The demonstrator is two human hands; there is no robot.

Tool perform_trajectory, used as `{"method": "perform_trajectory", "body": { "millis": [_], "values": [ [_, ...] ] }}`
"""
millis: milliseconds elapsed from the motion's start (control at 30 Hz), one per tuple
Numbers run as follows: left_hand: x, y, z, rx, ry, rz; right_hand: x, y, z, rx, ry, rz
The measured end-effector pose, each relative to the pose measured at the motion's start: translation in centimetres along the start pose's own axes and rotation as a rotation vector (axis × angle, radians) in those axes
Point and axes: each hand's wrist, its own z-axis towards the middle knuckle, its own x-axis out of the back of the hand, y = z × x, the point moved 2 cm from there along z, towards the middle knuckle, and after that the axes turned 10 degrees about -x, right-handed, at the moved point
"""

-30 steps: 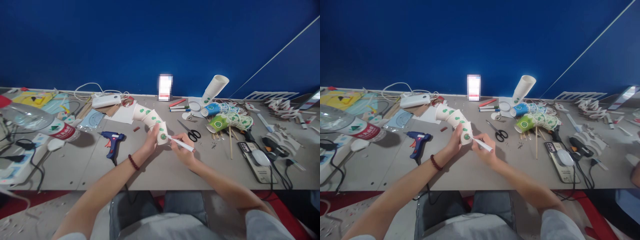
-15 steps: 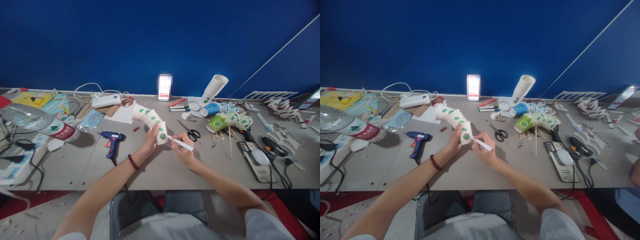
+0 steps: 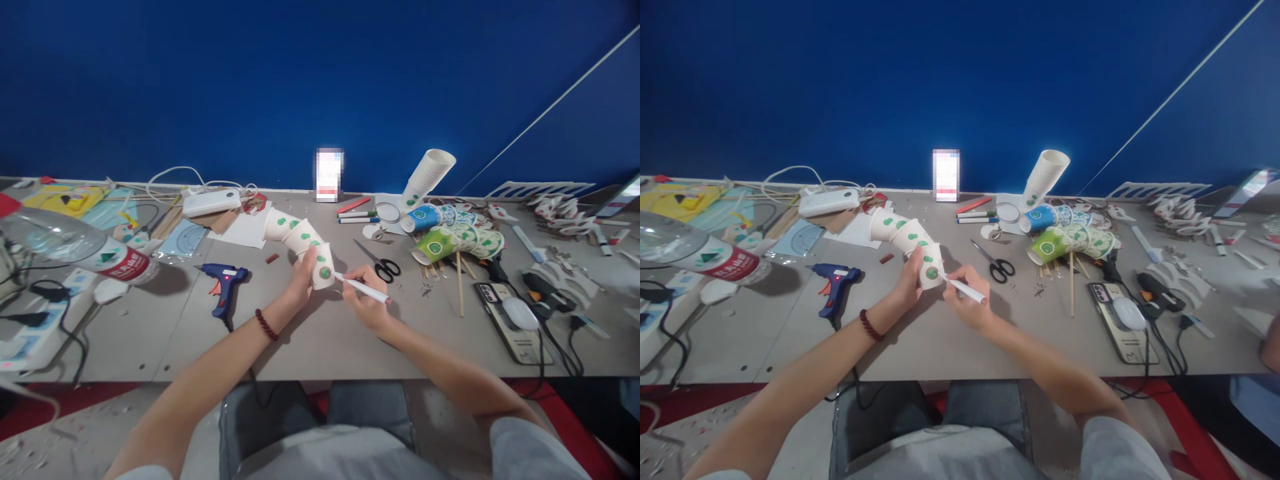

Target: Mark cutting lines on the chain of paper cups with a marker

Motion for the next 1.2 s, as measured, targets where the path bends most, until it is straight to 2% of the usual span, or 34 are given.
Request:
{"method": "perform_trajectory", "body": {
  "millis": [1200],
  "values": [
    [-0.13, -0.04, -0.19, 0.019, -0.103, 0.014, 0.17, -0.29, -0.4, 0.017, -0.028, 0.033]
  ]
}}
